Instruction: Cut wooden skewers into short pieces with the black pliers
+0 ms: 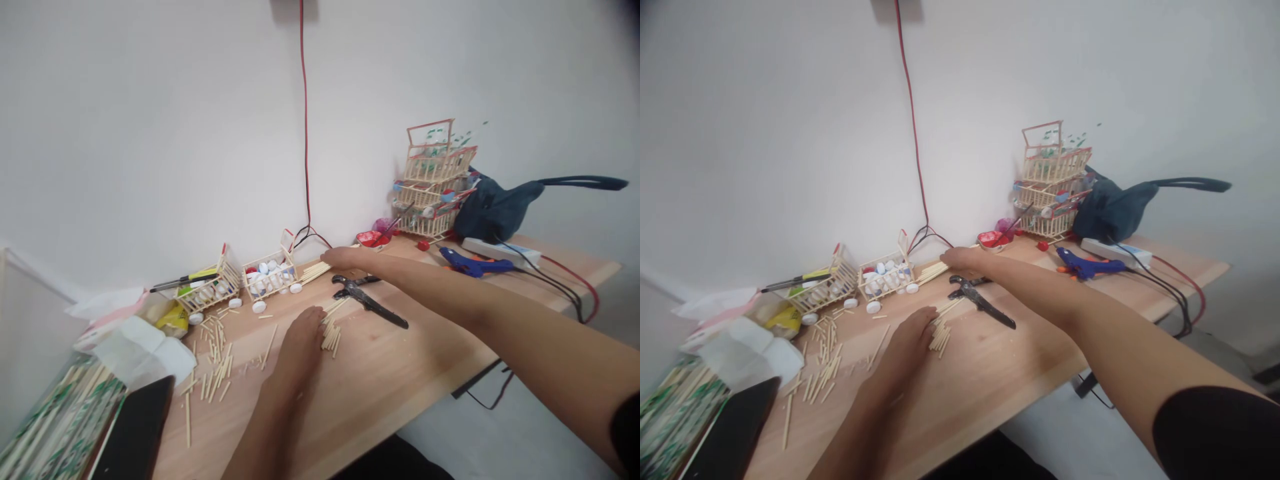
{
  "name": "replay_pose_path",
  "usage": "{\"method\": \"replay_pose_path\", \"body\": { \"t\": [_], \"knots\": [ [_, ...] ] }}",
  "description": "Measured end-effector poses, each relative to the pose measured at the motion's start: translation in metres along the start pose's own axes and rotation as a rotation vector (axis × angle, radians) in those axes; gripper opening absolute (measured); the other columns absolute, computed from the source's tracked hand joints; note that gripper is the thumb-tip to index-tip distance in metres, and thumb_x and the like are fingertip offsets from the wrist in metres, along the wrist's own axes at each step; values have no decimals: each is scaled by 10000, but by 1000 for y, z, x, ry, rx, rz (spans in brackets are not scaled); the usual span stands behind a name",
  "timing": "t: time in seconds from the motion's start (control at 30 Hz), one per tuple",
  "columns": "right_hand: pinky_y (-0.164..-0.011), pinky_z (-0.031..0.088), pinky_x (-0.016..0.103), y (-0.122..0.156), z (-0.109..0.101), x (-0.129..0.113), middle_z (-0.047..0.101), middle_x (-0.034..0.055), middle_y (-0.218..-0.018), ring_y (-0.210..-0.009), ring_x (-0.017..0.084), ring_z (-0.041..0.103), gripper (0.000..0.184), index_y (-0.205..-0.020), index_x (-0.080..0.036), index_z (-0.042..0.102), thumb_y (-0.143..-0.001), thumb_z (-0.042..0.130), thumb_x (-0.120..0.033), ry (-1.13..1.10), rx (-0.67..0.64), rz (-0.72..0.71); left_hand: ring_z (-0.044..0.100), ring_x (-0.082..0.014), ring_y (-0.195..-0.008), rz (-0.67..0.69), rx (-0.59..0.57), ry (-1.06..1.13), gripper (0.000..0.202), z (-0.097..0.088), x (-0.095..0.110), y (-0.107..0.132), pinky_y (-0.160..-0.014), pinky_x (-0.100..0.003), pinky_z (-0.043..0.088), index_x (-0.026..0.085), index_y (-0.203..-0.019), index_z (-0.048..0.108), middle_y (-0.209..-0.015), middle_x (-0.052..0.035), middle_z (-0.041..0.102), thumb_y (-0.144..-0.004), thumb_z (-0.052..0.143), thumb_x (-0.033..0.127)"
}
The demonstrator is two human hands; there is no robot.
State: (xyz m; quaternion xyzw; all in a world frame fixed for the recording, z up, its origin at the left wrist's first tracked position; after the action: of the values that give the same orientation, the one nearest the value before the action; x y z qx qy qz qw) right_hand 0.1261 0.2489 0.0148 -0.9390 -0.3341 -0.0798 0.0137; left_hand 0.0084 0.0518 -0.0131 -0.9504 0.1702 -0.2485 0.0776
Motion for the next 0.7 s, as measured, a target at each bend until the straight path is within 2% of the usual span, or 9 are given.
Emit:
{"method": "replay_pose_path", "body": {
  "t": [0.1,0.17,0.27,0.33,0.43,0.5,0.57,0.63,0.7],
  "knots": [
    [-766,447,258,3,-9,7,658,150,-1084,-941,212,640,219,-1075,-107,599,-865,538,-122,9,-36,-104,537,-210,-1202,-24,2,26,358,-3,2,1,-1062,-405,384,187,-1190,582,-1282,-97,610,-897,376,199],
    [-793,441,281,8,-17,11,654,143,-1080,-960,227,633,262,-1091,-127,583,-835,552,-79,25,-38,-147,542,-209,-1194,-40,11,46,357,-4,3,1,-1047,-392,395,181,-1190,581,-1271,-97,616,-900,375,206],
    [-837,426,309,16,-27,8,648,145,-1064,-999,239,615,277,-1086,-124,570,-828,531,-33,77,5,-223,557,-218,-1169,-54,89,73,319,-10,4,0,-1022,-389,409,164,-1118,609,-1223,-116,639,-898,384,215],
    [-844,424,319,22,-31,1,645,143,-1056,-1003,233,612,265,-1090,-118,563,-866,459,-23,96,59,-287,598,-224,-1083,-105,204,111,276,-20,1,0,-978,-388,435,170,-1005,636,-1119,-112,679,-902,390,241],
    [-849,430,313,30,-34,-15,637,146,-1090,-1018,222,610,282,-1127,-113,550,-887,425,-35,24,117,-351,641,-215,-927,-298,470,228,290,-44,-12,5,-856,-360,488,181,-945,617,-959,-79,701,-926,376,339],
    [-859,433,310,36,-37,-30,630,157,-1129,-1045,232,603,297,-1157,-115,546,-876,469,-63,-32,119,-377,628,-212,-975,-344,652,250,311,-62,-17,10,-845,-341,491,182,-1024,585,-1021,-82,681,-930,374,390],
    [-829,448,318,44,-40,-48,644,162,-1108,-1017,256,618,323,-1145,-113,561,-829,528,-58,-17,59,-364,561,-217,-1131,-248,737,158,331,-75,-13,12,-934,-348,453,181,-1128,549,-1185,-108,621,-931,385,391],
    [-786,462,322,52,-44,-68,665,164,-1065,-971,265,640,286,-1102,-110,592,-840,498,-43,30,-19,-358,486,-241,-1234,-109,677,-12,377,-78,-2,9,-1032,-390,375,170,-1213,519,-1284,-136,562,-921,420,386],
    [-794,466,316,60,-54,-89,665,164,-1087,-990,257,641,282,-1085,-101,610,-875,434,-33,16,-11,-409,470,-287,-1247,-35,537,-196,481,-72,10,4,-1080,-458,297,144,-1294,478,-1287,-165,561,-888,486,403]
  ]
}}
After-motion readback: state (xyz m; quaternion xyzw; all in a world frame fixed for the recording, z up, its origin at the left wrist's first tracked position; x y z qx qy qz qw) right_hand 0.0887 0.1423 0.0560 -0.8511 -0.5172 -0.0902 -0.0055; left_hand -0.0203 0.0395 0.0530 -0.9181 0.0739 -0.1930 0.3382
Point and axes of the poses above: each hand's wrist, its own y-axis away from the middle knuckle, its own z-axis out of the palm, x = y × z, the point moved 5 cm from there along -y, towards the middle knuckle
